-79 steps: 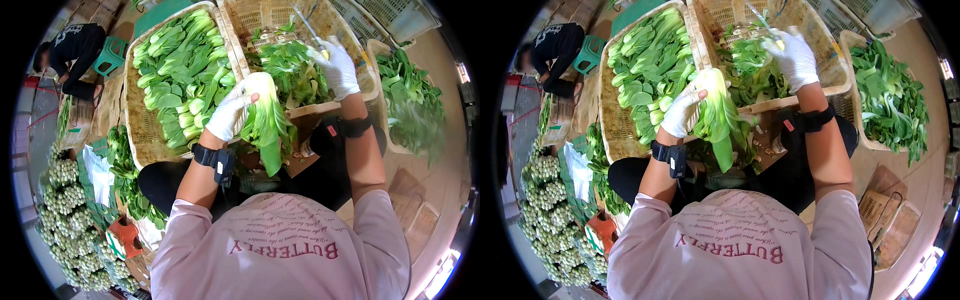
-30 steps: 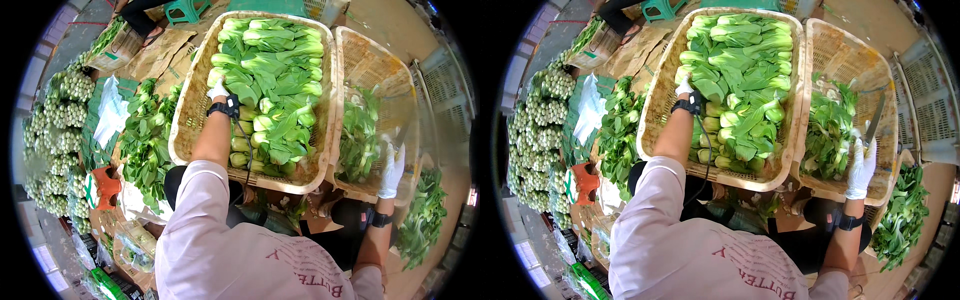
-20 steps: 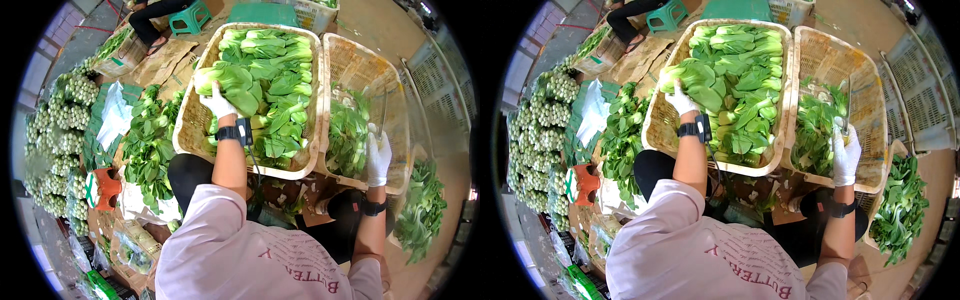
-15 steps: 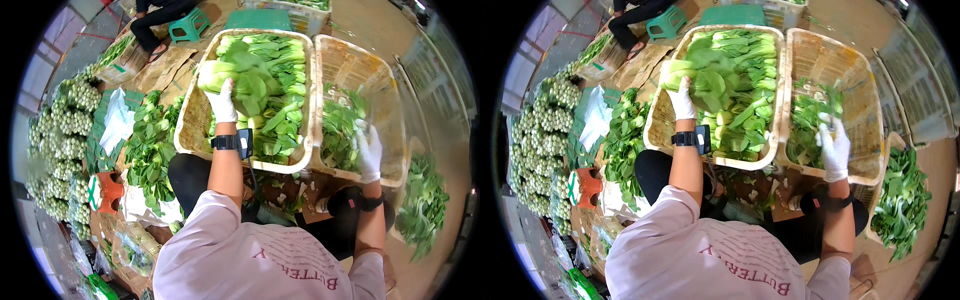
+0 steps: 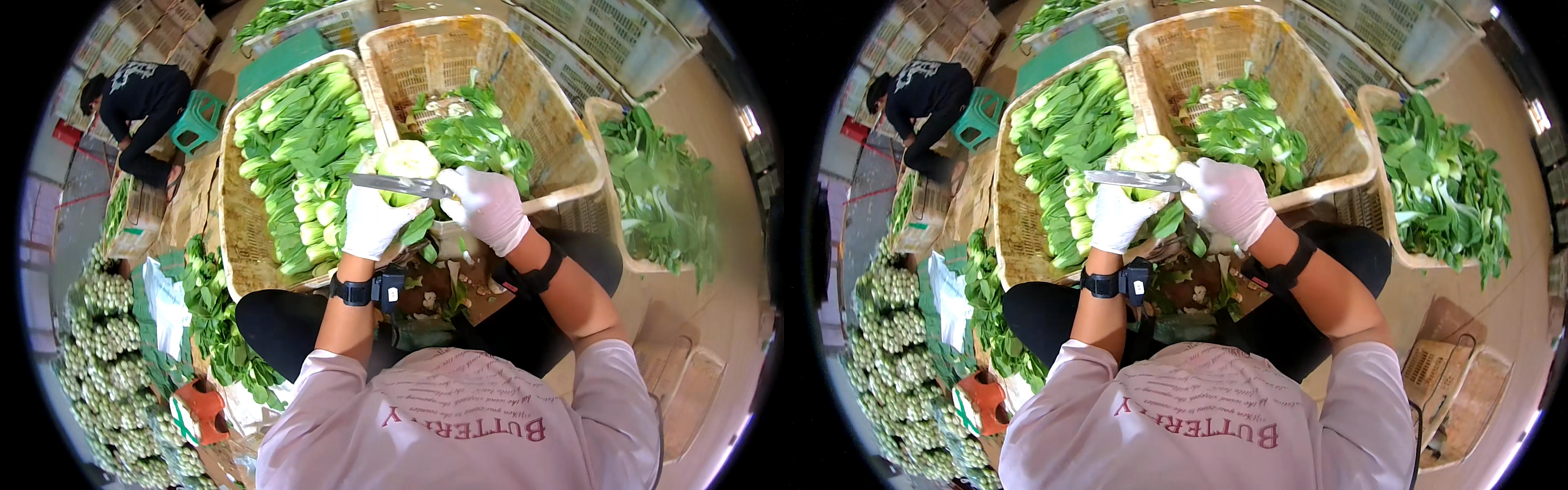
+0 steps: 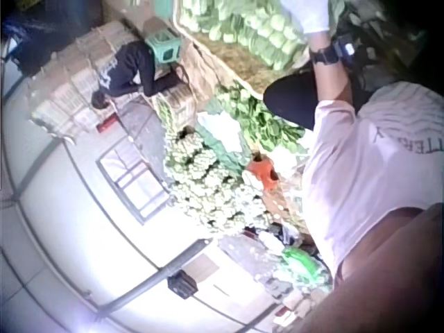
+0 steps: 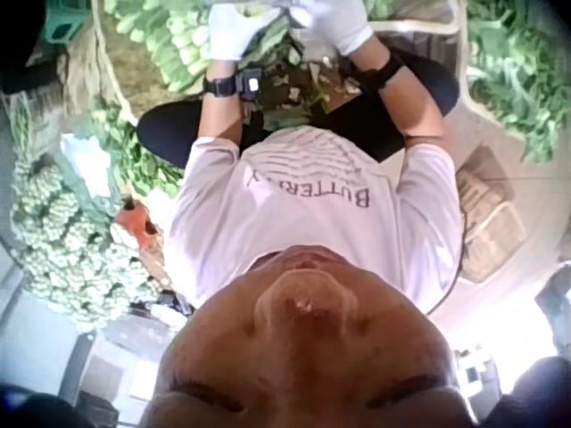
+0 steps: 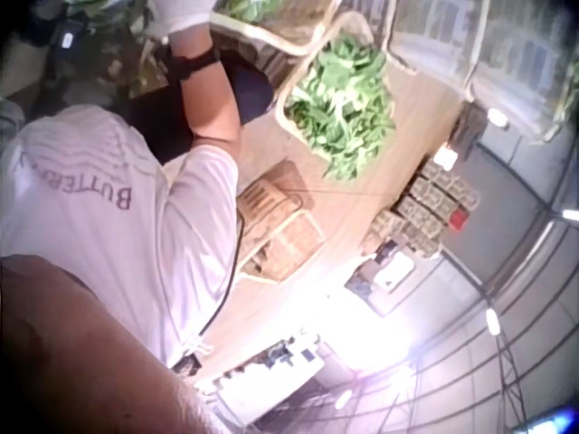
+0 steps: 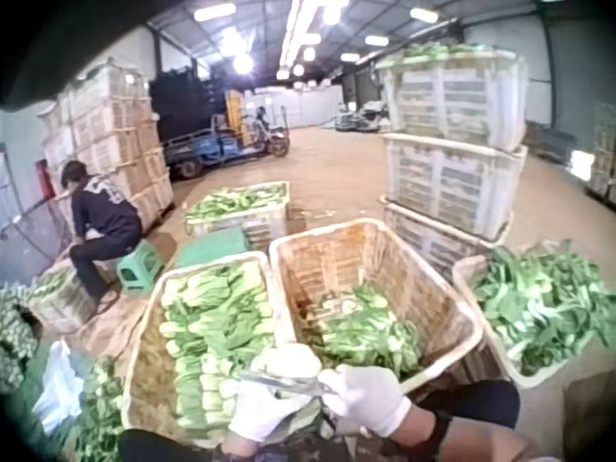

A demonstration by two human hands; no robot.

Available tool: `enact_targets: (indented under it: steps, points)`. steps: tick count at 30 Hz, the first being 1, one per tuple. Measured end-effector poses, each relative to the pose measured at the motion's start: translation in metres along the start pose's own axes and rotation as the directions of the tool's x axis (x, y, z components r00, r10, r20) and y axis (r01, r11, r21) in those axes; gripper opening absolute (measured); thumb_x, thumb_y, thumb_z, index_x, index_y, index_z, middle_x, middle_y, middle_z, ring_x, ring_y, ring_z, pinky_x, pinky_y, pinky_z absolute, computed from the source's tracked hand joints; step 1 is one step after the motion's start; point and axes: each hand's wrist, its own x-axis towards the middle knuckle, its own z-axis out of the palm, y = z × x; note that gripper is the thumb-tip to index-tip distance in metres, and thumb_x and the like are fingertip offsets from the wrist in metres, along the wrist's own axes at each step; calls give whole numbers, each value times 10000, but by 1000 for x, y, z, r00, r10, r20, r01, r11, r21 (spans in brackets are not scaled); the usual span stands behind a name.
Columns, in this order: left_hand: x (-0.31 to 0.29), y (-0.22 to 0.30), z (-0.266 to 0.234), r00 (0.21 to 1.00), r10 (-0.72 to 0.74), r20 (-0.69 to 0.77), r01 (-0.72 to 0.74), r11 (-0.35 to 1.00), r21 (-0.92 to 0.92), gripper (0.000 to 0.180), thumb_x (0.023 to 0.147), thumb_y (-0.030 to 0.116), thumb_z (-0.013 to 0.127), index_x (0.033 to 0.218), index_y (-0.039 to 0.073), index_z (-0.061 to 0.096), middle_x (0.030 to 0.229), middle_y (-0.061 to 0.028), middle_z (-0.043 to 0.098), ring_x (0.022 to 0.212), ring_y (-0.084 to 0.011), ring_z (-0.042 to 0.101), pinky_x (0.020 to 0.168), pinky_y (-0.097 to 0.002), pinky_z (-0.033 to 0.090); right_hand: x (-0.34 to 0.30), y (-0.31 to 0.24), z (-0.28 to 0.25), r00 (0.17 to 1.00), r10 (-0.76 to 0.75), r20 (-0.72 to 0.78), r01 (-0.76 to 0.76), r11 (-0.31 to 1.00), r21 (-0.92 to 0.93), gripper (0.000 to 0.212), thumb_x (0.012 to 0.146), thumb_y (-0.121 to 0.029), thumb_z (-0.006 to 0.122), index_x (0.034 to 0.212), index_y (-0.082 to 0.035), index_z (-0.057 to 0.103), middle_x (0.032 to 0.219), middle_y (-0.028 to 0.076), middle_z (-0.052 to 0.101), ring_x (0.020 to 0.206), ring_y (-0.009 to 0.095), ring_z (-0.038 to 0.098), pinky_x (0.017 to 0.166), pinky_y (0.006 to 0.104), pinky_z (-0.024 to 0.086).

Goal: The person trims the root ends of bok choy with a knife and sorts them into plastic crates.

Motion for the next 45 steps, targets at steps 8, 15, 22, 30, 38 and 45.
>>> enact_targets:
  steps: [8,15,22,30,38,45]
  points:
    - [-2,6,19,998,53,39,-50,996,-69,676,558,277,839,1093,0,532,974,-151,612,885,-293,598,794,-375,474,-13,25,5,986,121,117,-128,990,52,184,708,-155,643,883,-123,596,683,73,546,580,279,570,497,371,446]
    - [-2,21,28,996,67,-65,-60,992,107,650,532,301,836,1025,8,530,916,-156,596,844,-325,582,765,-384,470,-21,40,14,952,288,105,-292,956,23,128,742,-144,606,864,-115,580,679,94,569,617,303,581,531,381,458]
    - [0,30,11,984,-122,128,154,948,-278,732,521,217,847,1119,10,479,1028,-137,606,941,-249,602,852,-356,483,-3,49,15,770,536,347,-503,844,-187,175,817,-189,491,944,-133,598,777,149,636,730,345,621,639,429,492]
    - [-4,39,-5,996,86,15,-78,948,-308,866,526,144,876,1226,8,385,1172,-117,503,1065,-195,518,920,-309,439,-6,116,-32,595,780,193,-771,622,-137,272,814,-338,548,923,-99,620,867,163,659,839,348,620,775,395,479]
    - [-10,34,14,969,-131,209,232,773,-590,792,630,151,827,1266,21,373,1163,-81,515,1053,-169,513,921,-310,429,22,29,-15,997,-21,72,-21,843,537,483,713,-279,736,1141,-95,608,1116,96,600,985,262,585,882,326,446]
    - [-11,27,15,905,-235,353,414,672,-614,806,671,217,796,1312,20,348,1185,-92,517,1085,-208,528,938,-346,445,23,52,-27,888,188,421,-412,733,541,353,764,-315,716,1058,-125,663,785,15,626,643,121,560,617,261,457]
